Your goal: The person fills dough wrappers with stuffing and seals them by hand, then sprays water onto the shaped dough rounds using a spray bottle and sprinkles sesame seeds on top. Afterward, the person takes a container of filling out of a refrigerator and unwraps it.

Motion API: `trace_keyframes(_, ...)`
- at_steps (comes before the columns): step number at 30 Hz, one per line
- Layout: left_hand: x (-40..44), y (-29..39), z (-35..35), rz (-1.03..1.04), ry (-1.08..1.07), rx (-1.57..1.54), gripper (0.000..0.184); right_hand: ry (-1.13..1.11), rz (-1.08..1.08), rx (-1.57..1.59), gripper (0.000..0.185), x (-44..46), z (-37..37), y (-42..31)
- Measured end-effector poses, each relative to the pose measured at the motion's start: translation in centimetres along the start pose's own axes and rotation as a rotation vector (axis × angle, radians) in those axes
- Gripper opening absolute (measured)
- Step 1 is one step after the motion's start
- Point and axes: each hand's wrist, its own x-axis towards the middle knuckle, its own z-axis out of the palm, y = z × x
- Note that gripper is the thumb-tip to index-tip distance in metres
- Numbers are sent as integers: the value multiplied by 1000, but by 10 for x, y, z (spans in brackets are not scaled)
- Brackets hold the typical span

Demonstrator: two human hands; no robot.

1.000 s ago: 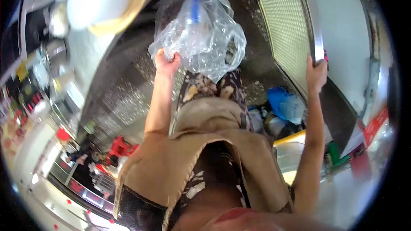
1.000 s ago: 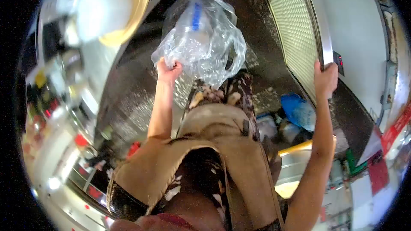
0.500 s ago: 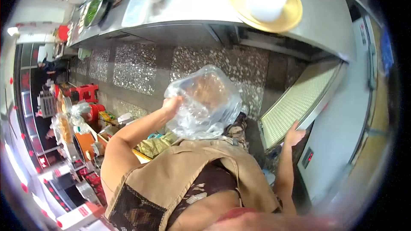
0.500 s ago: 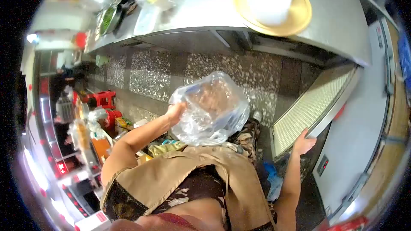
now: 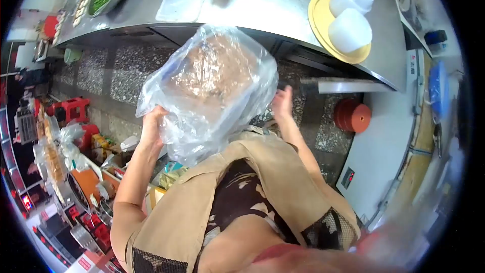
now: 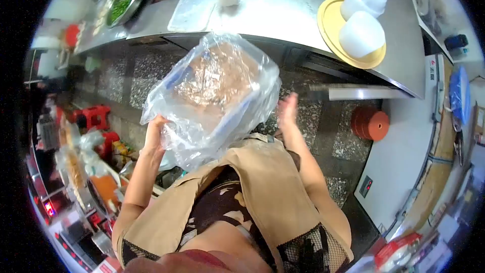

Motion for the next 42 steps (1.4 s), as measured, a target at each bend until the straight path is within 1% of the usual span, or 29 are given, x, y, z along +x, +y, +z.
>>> trace_keyframes(1, 6, 4, 11, -2, -56, -113, 26, -398, -35, 248, 67, -35, 47, -9)
trace_keyframes(2, 15, 4, 19, -18, -70, -113, 26, -532, 73, 346, 64, -56, 77, -25)
trace_keyframes(3, 25, 3, 29, -38, -90, -142, 29, -653, 52, 358, 59, -65, 100, -42)
trace_keyframes(6, 51, 0, 61, -63, -112, -150, 32, -542, -108, 311, 54, -61, 115, -74)
trace_keyframes(7, 64, -1, 75, -52, -147, -189, 32, -536, -107, 305, 54, -52, 121, -91)
trace_keyframes(10, 112, -9, 107, -115, -184, -234, 32, -615, -123, 313, 53, -22, 121, -132)
trace_keyframes(12, 142, -13, 146, -49, -166, -182, 27, -569, -172, 81, 51, 10, 125, -167)
trace_keyframes(13, 161, -21, 169, -11, -151, -212, 25, -460, -183, 55, 46, 29, 125, -180)
trace_keyframes(14, 179, -28, 190, 25, -138, -244, 24, -446, -177, 62, 46, 47, 121, -191)
trace_keyframes(16, 212, -35, 213, -28, -155, -313, 25, -391, -387, -171, 39, 80, 108, -211)
trace_keyframes(17, 234, -38, 217, -28, -204, -316, 26, -344, -341, -344, 36, 94, 95, -227)
trace_keyframes(18, 252, -41, 219, -25, -254, -322, 26, -325, -327, -337, 36, 105, 83, -241)
trace_keyframes(20, 277, -45, 225, 127, -174, -130, 26, -25, -523, -759, 41, 116, 64, -264)
trace_keyframes(22, 275, -22, 232, 301, -43, 279, 34, 10, -598, -347, 34, 96, 60, -293)
trace_keyframes(24, 294, -1, 208, 434, -6, 863, 42, -90, -579, -77, 26, 75, 61, -326)
trace_keyframes(25, 292, 15, 202, 464, 42, 965, 44, -371, -478, 13, 23, 101, 42, -349)
trace_keyframes(26, 291, 29, 195, 498, 89, 1068, 47, -509, -435, 66, 21, 102, 43, -359)
trace_keyframes(27, 301, 36, 184, 486, 178, 872, 46, -643, -380, 114, 20, 102, 45, -369)
trace_keyframes(28, 315, 45, 173, 471, 260, 674, 44, -581, -445, 230, 18, 61, 87, -374)
trace_keyframes(30, 338, 68, 144, 353, 48, -38, 36, -510, -512, 347, 16, 40, 113, -372)
trace_keyframes(31, 344, 74, 135, 352, 40, -38, 36, -887, -440, 302, 10, 50, 120, -375)
trace_keyframes(32, 350, 79, 128, 286, 24, -148, 33, -1263, -358, 242, 11, 58, 123, -376)
trace_keyframes(33, 358, 82, 122, 221, 7, -259, 29, -972, -471, 200, 10, 62, 122, -370)
trace_keyframes(34, 372, 84, 112, 154, -12, -369, 26, -974, -486, 195, 10, 61, 120, -367)
trace_keyframes(36, 386, 75, 102, 163, -36, -339, 28, -566, -607, 174, 20, 59, 105, -365)
trace_keyframes(37, 384, 73, 97, 123, 37, -289, 27, -266, -616, 132, 27, 55, 96, -361)
trace_keyframes(39, 380, 63, 87, 94, 145, -123, 28, 441, -872, -316, 32, 19, 79, -335)
trace_keyframes(41, 364, 57, 94, 144, 105, -118, 30, 1014, -1690, -1058, 34, 32, 41, -304)
trace_keyframes(42, 359, 54, 97, 191, 77, -103, 33, 774, -1656, -1011, 35, 5, 54, -280)
